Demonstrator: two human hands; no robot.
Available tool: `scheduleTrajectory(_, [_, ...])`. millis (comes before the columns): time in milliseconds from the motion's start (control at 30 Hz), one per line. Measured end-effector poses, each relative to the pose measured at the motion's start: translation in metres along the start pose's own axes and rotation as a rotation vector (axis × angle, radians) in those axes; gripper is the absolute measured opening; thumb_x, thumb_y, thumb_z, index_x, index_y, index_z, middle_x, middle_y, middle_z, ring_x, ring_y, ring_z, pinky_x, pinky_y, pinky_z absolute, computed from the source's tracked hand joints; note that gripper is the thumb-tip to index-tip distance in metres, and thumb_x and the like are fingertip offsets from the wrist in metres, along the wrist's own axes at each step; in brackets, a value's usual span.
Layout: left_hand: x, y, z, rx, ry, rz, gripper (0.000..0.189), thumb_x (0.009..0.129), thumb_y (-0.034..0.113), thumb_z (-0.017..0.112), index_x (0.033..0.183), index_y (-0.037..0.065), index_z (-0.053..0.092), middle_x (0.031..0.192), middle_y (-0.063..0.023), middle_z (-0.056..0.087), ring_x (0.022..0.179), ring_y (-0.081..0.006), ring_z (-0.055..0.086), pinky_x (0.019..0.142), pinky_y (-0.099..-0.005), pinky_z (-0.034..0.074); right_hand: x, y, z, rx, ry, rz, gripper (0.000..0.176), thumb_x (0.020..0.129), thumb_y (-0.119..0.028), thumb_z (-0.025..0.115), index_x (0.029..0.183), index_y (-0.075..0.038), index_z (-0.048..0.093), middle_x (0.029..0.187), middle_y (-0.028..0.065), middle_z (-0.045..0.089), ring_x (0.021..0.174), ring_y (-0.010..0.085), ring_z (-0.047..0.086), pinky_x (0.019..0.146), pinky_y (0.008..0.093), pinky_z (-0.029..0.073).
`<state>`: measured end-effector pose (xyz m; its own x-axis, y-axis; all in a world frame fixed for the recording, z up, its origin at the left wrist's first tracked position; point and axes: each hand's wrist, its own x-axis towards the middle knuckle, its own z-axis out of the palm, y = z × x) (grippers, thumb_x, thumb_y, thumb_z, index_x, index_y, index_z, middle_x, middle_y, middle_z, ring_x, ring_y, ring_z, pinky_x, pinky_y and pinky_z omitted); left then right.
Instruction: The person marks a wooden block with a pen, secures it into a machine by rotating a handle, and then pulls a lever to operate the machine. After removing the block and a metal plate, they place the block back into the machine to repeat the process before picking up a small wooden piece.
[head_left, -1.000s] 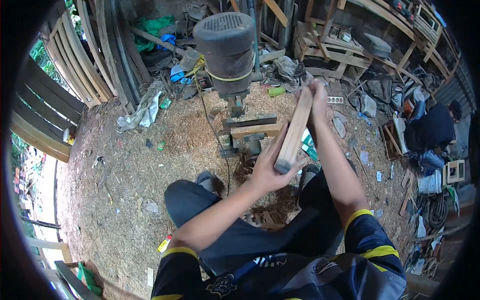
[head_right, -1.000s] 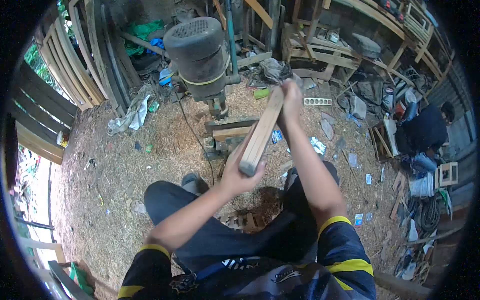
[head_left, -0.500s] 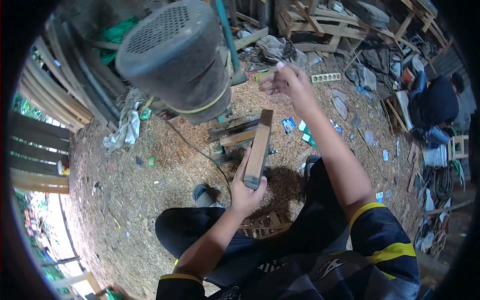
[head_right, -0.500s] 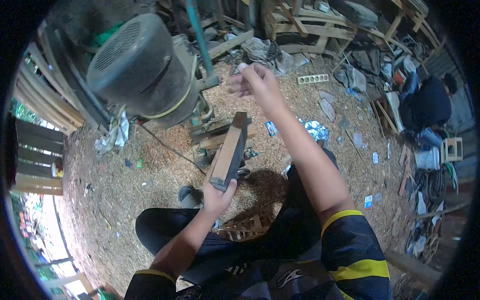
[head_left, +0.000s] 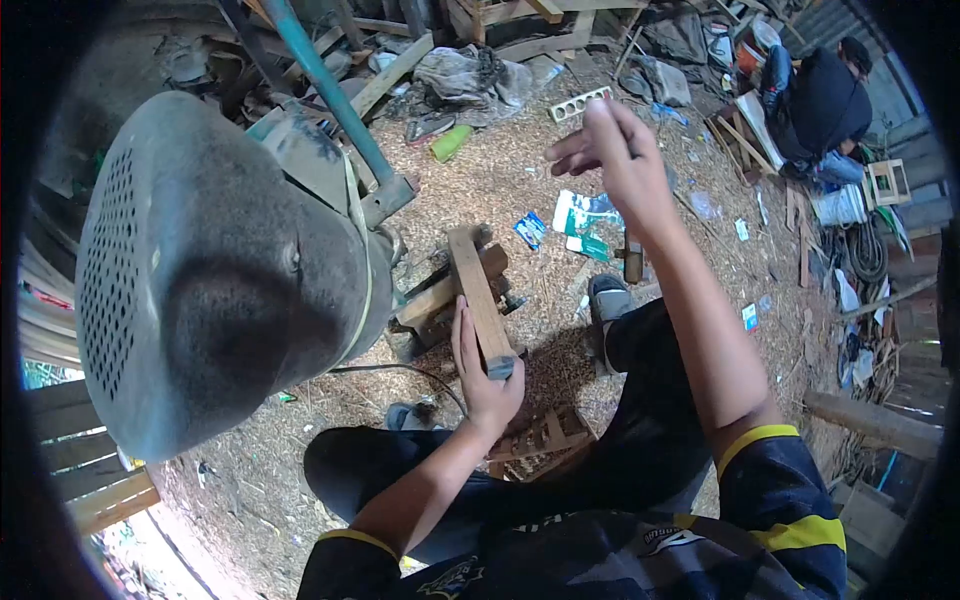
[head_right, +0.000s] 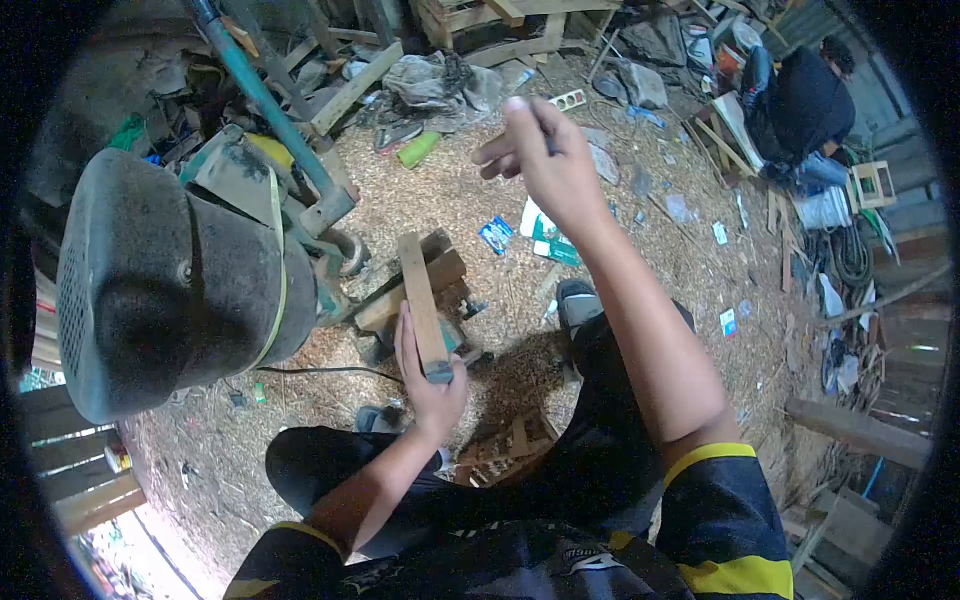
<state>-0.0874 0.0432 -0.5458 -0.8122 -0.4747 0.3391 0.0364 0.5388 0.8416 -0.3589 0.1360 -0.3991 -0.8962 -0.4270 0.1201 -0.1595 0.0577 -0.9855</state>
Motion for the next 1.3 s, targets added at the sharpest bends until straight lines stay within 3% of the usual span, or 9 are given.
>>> scheduleTrajectory(100, [0.011,-0.005,-0.007,-0.003,0.010,-0.021,0.092,0.083,-0.003,0.065,0.166,-0.001,0.025,0.169,-0.0260,0.032,0.156,-0.0440,0.034,0.129,-0.0531,0.025,-0.019,-0.006,-0.014,0.072,0.026,0.129,0.067,0.114,-0.059,0.034,0.135,0.001,0.053,0.099,0.0212,0.078,0.084,0.0249,0.077,0.076,0.0359,0.060])
scheduleTrajectory(200, [0.011,-0.014,-0.014,-0.079,0.020,-0.084,0.091,0.085,-0.005,0.064,0.167,0.003,0.025,0.170,-0.0256,0.031,0.155,-0.0405,0.038,0.127,-0.0484,0.031,-0.032,-0.016,-0.015,0.070,0.086,0.224,0.069,0.113,-0.060,0.037,0.138,0.002,0.054,0.104,0.0212,0.077,0.085,0.0245,0.077,0.076,0.0353,0.059])
scheduleTrajectory(500, [-0.018,0.008,-0.009,-0.416,0.061,-0.302,0.085,0.089,-0.006,0.062,0.166,0.000,0.025,0.155,-0.0217,0.049,0.140,-0.0289,0.054,0.117,-0.0401,0.041,-0.042,-0.011,0.007,0.083,0.011,0.111,0.030,0.106,-0.022,0.064,0.123,0.002,0.067,0.106,0.0144,0.080,0.082,0.0179,0.076,0.072,0.0289,0.055])
scheduleTrajectory(600, [-0.005,0.006,-0.016,-0.246,0.128,-0.127,0.080,0.091,-0.003,0.063,0.163,-0.004,0.028,0.151,-0.0191,0.053,0.136,-0.0275,0.056,0.116,-0.0391,0.042,-0.011,-0.003,0.004,0.091,-0.033,0.046,0.031,0.106,-0.023,0.066,0.122,0.003,0.068,0.106,0.0143,0.080,0.080,0.0163,0.075,0.071,0.0276,0.055])
scheduleTrajectory(633, [-0.001,0.002,-0.020,-0.388,0.144,-0.283,0.071,0.093,0.000,0.063,0.158,-0.007,0.038,0.148,-0.0177,0.057,0.135,-0.0266,0.056,0.117,-0.0384,0.041,-0.007,-0.024,0.007,0.071,0.003,0.106,0.033,0.108,-0.026,0.065,0.122,0.004,0.069,0.104,0.0128,0.080,0.079,0.0151,0.073,0.069,0.0269,0.055])
scheduleTrajectory(767, [0.002,0.021,-0.039,-0.509,0.141,-0.209,0.061,0.093,0.001,0.063,0.151,-0.009,0.049,0.146,-0.0173,0.060,0.136,-0.0252,0.056,0.120,-0.0374,0.038,-0.036,-0.108,0.015,0.440,0.042,-0.200,0.032,0.112,-0.027,0.060,0.119,0.003,0.070,0.093,0.0107,0.076,0.078,0.0152,0.070,0.068,0.0286,0.053])
scheduleTrajectory(867, [-0.015,0.060,-0.045,-0.528,0.141,-0.115,0.063,0.093,0.001,0.064,0.153,-0.010,0.047,0.151,-0.0184,0.058,0.141,-0.0256,0.054,0.121,-0.0372,0.037,-0.095,-0.097,0.009,0.431,0.084,-0.424,0.030,0.113,-0.026,0.058,0.116,0.002,0.069,0.084,0.0089,0.070,0.073,0.0156,0.065,0.068,0.0307,0.052])
scheduleTrajectory(1033, [-0.046,0.157,-0.041,-0.297,0.132,0.008,0.079,0.091,-0.005,0.065,0.163,-0.009,0.033,0.162,-0.0250,0.048,0.145,-0.0283,0.053,0.119,-0.0370,0.041,-0.199,-0.064,-0.016,0.596,0.017,-0.189,0.020,0.112,-0.016,0.058,0.118,0.002,0.064,0.084,0.0072,0.066,0.071,0.0152,0.061,0.067,0.0303,0.052])
scheduleTrajectory(1300, [-0.068,0.143,0.004,-0.085,0.092,0.375,0.090,0.076,-0.004,0.078,0.158,-0.011,0.040,0.158,-0.0349,0.048,0.144,-0.0497,0.053,0.116,-0.0490,0.048,-0.259,-0.025,-0.074,0.474,0.082,-0.148,0.018,0.114,-0.020,0.053,0.113,-0.002,0.054,0.087,0.0118,0.066,0.069,0.0166,0.063,0.063,0.0303,0.053])
